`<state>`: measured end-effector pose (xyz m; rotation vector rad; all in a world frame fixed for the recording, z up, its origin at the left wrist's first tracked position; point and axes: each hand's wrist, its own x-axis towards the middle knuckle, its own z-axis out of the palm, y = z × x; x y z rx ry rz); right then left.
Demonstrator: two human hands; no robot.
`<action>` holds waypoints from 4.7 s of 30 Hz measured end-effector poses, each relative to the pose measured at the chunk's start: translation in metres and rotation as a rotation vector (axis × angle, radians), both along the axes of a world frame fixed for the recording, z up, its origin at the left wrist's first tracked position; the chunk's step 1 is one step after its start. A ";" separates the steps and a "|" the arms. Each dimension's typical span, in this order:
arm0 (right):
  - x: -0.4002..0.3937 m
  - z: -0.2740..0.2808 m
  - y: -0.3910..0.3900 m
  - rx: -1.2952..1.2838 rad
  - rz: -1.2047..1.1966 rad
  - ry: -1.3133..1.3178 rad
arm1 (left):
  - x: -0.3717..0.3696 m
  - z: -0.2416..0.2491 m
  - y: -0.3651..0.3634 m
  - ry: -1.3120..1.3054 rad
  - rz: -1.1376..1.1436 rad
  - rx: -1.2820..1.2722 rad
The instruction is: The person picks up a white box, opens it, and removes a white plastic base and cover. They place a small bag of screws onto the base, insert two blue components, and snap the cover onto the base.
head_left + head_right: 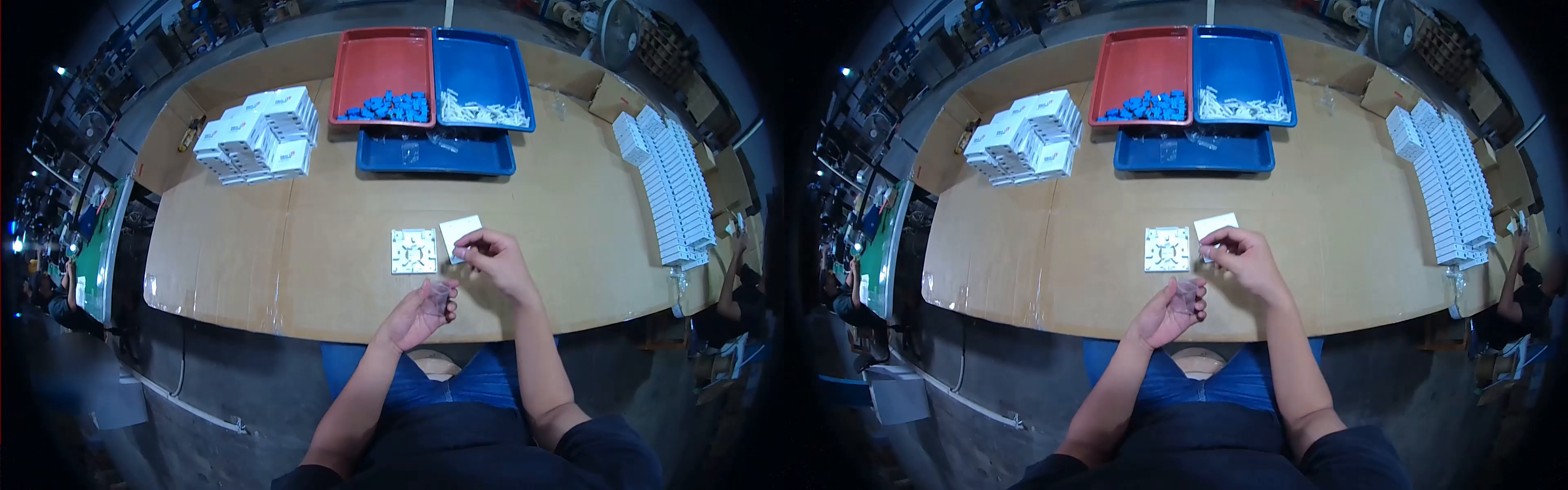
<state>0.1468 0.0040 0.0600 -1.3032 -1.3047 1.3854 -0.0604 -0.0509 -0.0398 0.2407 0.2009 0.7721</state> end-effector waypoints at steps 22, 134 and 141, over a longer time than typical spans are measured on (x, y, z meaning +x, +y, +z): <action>-0.007 0.021 -0.035 0.249 0.433 -0.298 | -0.001 0.007 -0.008 0.141 0.002 0.128; 0.002 0.019 -0.012 0.132 0.846 -0.432 | -0.005 0.014 -0.011 0.176 -0.050 0.145; -0.008 0.018 -0.023 0.249 0.800 -0.383 | -0.004 0.007 -0.012 0.160 -0.019 0.096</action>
